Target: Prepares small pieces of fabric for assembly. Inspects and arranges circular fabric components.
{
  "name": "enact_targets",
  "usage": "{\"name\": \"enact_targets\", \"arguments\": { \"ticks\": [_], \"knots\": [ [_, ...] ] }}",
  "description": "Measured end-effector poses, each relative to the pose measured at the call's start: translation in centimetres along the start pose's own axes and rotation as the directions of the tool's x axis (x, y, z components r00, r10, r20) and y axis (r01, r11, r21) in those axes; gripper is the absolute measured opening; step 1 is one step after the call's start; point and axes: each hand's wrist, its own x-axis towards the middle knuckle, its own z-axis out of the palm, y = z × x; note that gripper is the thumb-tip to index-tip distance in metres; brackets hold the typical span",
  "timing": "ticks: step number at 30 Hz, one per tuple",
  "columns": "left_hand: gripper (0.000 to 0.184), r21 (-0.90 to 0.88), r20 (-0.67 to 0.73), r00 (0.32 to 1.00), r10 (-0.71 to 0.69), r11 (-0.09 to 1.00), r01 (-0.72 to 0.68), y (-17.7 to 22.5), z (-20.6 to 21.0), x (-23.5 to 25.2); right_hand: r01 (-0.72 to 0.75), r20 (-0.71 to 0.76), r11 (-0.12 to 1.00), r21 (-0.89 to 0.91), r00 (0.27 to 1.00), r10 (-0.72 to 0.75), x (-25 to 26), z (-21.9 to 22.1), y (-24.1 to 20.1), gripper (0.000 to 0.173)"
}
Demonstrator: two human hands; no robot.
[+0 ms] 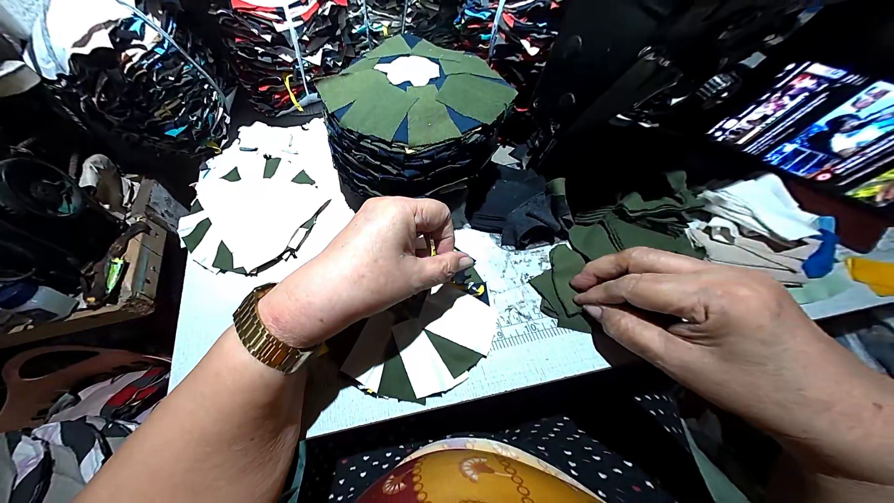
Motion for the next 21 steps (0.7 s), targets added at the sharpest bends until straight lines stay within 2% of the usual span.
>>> {"name": "enact_targets", "arguments": {
  "ticks": [14, 21],
  "knots": [
    [0.018, 0.038, -0.005, 1.000, 0.006, 0.999, -0.006, 0.0, 0.1, 0.0, 0.097, -0.009, 0.990, -0.099, 0.995, -0.099, 0.1, 1.2, 0.2, 0.020],
    [0.015, 0.011, -0.006, 1.000, 0.024, 1.000, -0.024, -0.1, 0.1, 0.0, 0.083, -0.003, 0.996, 0.019, 0.997, -0.083, -0.5, 0.4, 0.9, 0.025]
  ]
}}
